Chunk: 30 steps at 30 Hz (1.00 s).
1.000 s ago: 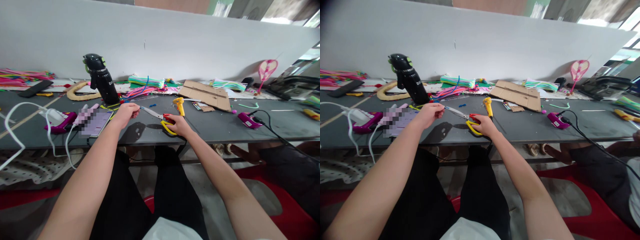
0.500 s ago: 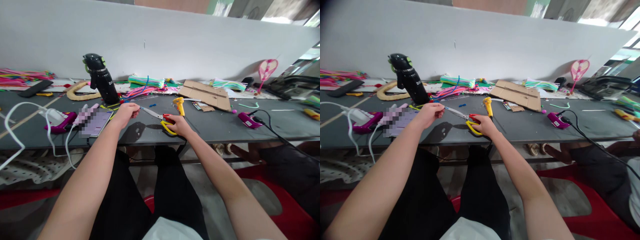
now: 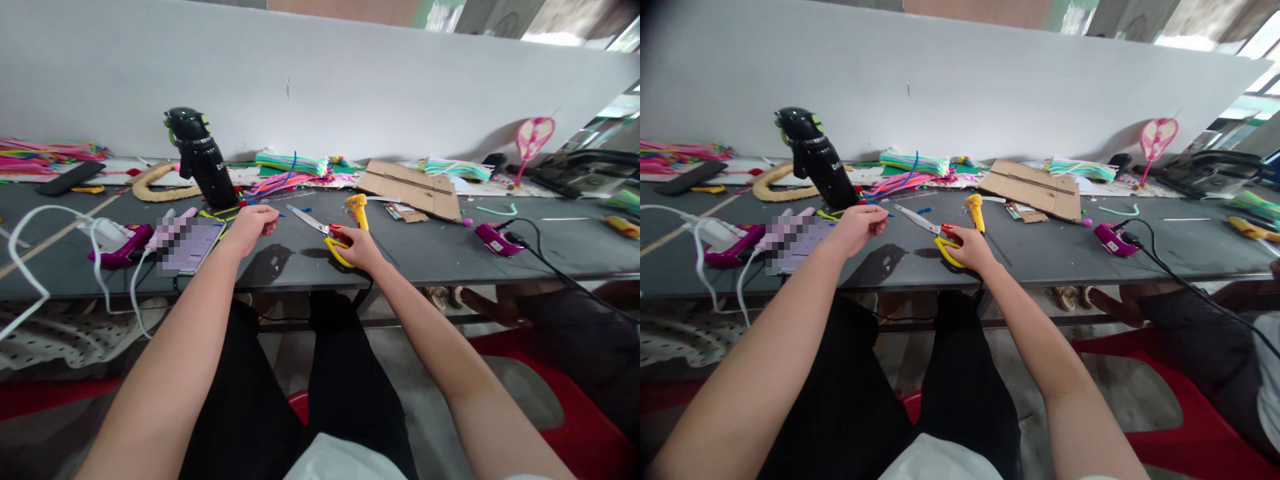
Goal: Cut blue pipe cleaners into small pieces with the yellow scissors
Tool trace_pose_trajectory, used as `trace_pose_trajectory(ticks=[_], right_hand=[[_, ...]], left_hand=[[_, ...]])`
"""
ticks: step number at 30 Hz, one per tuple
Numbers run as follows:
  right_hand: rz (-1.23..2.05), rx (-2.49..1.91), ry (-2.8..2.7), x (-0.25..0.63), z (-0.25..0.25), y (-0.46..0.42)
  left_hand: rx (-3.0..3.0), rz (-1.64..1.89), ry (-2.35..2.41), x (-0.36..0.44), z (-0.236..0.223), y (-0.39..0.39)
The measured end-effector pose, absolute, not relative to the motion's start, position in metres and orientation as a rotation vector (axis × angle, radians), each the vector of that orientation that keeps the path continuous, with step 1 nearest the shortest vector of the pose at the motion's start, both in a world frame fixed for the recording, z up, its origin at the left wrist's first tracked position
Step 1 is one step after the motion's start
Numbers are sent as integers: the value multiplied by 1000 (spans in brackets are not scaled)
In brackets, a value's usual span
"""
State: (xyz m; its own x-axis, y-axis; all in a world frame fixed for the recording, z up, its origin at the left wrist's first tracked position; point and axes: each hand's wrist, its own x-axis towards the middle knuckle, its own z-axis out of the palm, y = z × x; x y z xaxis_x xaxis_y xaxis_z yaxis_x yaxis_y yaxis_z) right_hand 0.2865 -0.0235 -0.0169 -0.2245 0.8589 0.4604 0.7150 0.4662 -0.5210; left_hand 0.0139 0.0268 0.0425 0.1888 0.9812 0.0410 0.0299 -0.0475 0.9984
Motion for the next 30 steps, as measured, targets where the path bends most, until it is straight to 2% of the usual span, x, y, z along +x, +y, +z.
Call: trace_pose_trajectory(ticks=[30], right_hand=[[284, -1257, -2091, 289, -21, -21]], left_hand=[[1414, 1107, 1109, 14, 43, 26]])
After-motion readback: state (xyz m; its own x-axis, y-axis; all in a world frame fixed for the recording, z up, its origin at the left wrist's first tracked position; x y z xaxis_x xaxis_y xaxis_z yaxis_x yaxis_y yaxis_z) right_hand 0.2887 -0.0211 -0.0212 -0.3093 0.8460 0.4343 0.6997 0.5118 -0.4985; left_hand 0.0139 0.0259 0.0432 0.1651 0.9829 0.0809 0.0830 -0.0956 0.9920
